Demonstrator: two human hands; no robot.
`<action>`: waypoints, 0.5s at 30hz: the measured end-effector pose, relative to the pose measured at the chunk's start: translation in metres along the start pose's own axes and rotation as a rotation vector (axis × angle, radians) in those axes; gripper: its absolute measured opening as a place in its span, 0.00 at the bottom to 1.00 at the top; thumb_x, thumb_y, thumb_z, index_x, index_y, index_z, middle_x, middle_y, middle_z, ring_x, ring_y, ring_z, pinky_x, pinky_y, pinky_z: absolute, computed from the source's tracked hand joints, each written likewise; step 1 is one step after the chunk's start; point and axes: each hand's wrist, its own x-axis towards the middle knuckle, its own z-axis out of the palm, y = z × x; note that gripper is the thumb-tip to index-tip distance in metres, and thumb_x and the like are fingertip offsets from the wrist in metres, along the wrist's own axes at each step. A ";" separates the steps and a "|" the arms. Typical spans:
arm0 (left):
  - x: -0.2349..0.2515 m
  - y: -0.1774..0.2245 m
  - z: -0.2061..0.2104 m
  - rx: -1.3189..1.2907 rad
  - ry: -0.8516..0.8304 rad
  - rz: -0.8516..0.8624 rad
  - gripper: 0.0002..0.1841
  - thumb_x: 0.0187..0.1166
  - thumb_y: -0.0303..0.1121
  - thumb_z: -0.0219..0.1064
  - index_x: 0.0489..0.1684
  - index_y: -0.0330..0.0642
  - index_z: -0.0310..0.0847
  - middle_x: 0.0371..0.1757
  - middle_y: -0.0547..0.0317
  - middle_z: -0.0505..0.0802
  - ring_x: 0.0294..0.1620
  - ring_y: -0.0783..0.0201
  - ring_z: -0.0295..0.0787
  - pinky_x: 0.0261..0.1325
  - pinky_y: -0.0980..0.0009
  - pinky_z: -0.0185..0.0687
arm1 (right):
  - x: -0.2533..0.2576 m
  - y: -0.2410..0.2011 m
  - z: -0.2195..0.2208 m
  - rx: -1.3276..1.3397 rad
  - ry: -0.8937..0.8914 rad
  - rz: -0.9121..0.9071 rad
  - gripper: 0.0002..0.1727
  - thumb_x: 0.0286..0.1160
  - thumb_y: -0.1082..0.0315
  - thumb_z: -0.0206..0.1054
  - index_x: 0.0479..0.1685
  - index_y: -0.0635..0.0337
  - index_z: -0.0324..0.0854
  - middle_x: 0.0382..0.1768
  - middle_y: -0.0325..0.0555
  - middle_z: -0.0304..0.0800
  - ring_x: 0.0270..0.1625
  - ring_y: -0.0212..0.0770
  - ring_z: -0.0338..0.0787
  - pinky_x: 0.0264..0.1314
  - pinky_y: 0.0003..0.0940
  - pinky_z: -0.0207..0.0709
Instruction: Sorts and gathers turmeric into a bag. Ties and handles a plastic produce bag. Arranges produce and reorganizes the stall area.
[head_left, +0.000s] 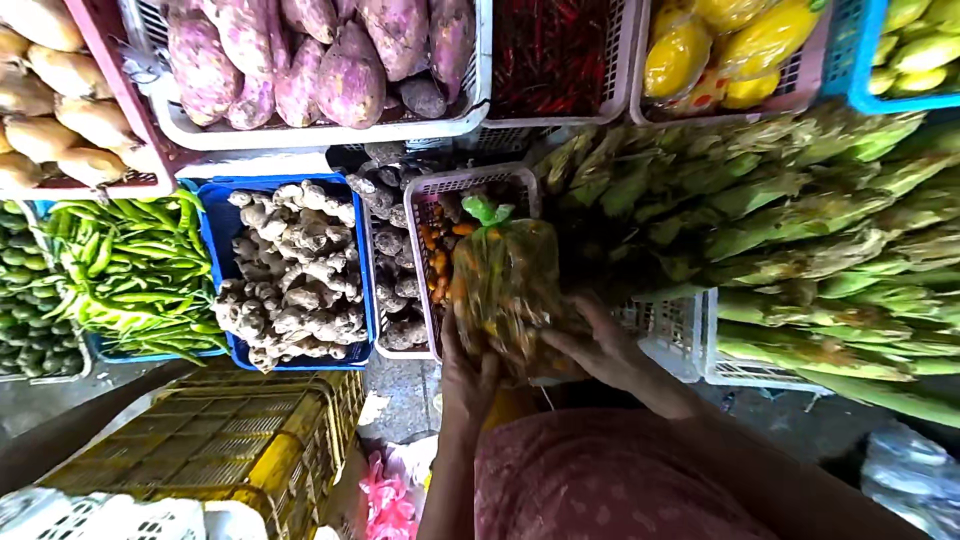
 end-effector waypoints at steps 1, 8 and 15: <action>0.002 -0.006 0.003 -0.028 -0.010 -0.010 0.47 0.70 0.27 0.68 0.92 0.28 0.44 0.75 0.29 0.80 0.67 0.52 0.87 0.68 0.56 0.84 | 0.001 0.000 0.002 -0.022 0.003 -0.041 0.34 0.71 0.45 0.72 0.61 0.71 0.81 0.72 0.66 0.77 0.73 0.47 0.80 0.72 0.37 0.77; 0.011 -0.005 0.017 -0.071 0.017 -0.087 0.33 0.79 0.39 0.59 0.80 0.23 0.65 0.78 0.25 0.74 0.81 0.41 0.70 0.82 0.50 0.67 | 0.035 0.001 -0.005 -0.140 0.061 -0.036 0.24 0.88 0.56 0.59 0.52 0.74 0.85 0.55 0.63 0.88 0.56 0.47 0.89 0.63 0.42 0.82; 0.056 0.027 0.010 0.248 0.189 0.158 0.31 0.77 0.43 0.72 0.74 0.29 0.75 0.60 0.36 0.89 0.62 0.45 0.88 0.66 0.50 0.83 | 0.080 -0.022 -0.009 -0.281 0.113 0.123 0.35 0.80 0.54 0.72 0.83 0.59 0.67 0.50 0.66 0.92 0.50 0.66 0.93 0.56 0.67 0.81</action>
